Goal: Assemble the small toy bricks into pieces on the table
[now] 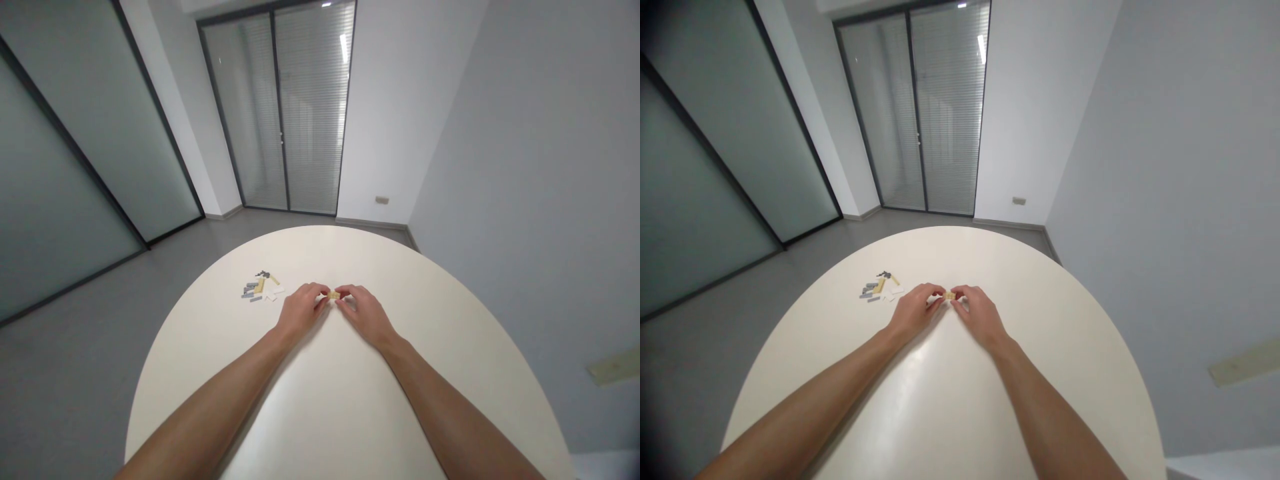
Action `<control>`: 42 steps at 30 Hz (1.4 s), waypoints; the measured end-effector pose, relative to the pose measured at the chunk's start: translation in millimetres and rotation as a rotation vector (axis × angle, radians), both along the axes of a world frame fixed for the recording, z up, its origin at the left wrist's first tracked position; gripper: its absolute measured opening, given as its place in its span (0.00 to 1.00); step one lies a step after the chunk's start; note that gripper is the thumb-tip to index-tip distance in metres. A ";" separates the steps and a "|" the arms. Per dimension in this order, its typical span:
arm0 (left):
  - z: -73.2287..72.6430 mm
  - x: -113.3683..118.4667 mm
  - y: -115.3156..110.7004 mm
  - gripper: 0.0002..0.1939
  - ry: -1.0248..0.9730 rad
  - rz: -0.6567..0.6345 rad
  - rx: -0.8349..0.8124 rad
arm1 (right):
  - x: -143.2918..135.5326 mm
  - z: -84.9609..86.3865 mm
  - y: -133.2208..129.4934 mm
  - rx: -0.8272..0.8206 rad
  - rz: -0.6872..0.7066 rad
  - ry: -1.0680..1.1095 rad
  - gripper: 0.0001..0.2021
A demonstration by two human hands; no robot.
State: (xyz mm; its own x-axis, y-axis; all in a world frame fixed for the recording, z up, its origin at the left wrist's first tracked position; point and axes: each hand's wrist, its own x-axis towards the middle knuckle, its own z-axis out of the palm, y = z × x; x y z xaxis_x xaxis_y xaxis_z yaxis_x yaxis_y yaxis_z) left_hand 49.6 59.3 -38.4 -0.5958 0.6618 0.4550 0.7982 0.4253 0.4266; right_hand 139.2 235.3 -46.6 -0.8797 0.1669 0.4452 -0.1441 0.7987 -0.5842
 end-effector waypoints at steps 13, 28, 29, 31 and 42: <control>3.2 2.7 -1.6 0.09 -0.001 0.000 -0.009 | 0.2 -0.1 -0.7 -0.015 -0.001 0.010 0.09; 3.0 2.6 -1.1 0.08 -0.011 0.012 -0.011 | -0.7 -1.6 -0.2 -0.004 0.002 0.013 0.10; 3.0 2.7 -1.1 0.08 -0.010 0.012 -0.009 | -1.0 -2.0 -0.1 -0.002 0.001 0.017 0.10; 3.2 2.9 -1.1 0.08 -0.009 0.014 -0.008 | -1.2 -2.4 -0.3 -0.001 0.000 0.024 0.11; 2.7 2.6 -0.8 0.09 -0.020 0.020 -0.020 | -0.5 -3.2 0.4 -0.004 -0.002 0.034 0.10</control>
